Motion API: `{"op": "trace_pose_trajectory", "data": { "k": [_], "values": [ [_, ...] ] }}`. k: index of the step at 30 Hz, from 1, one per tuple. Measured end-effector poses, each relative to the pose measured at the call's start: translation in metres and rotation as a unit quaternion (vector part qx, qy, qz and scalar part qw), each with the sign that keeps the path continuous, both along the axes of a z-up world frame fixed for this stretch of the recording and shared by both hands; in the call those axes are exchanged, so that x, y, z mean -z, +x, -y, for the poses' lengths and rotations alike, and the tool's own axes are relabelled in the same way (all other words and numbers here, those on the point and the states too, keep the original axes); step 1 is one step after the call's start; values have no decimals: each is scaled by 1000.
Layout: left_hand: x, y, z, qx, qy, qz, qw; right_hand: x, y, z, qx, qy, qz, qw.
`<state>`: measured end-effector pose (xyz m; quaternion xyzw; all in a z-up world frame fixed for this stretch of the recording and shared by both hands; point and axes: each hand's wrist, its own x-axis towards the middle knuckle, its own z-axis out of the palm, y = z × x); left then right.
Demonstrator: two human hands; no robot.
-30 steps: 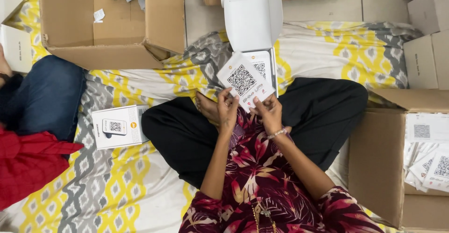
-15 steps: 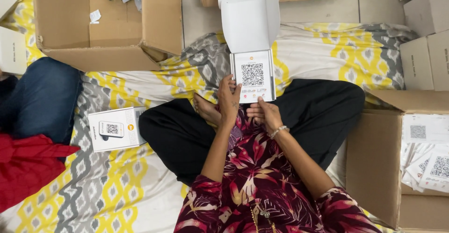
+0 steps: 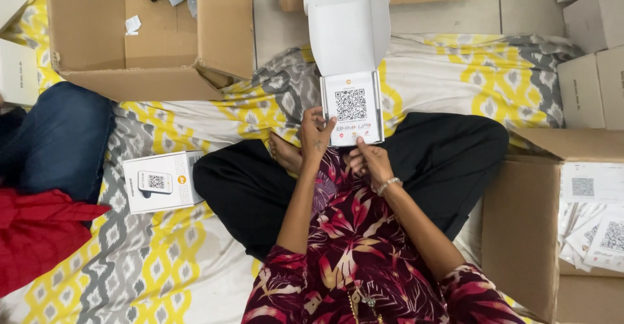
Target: The person packs electronic device components into individual white retail boxes and organizes these boxes into larger shipping cartons.
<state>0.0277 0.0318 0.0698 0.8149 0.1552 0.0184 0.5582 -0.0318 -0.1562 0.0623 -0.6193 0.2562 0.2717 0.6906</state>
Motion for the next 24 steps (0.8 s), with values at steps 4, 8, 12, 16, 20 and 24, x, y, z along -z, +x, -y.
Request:
{"op": "trace_pose_trajectory", "data": {
  "k": [4,8,12,16,20,24],
  "values": [
    [23,33,-23,-6,-73,26,997,-44,27,38,-255,-19,-13,967],
    [-4,89,-39,-4,-39,113,993,-67,98,85,-221,-48,77,971],
    [-28,140,-26,5,129,160,979,-78,179,82,13,-165,285,944],
    [-36,163,-13,39,215,39,975,-28,236,69,11,-295,455,840],
    [-60,133,-8,47,220,57,973,-38,212,53,21,-322,423,847],
    [-47,89,-12,48,205,95,973,-45,163,58,19,-369,378,849]
  ]
}}
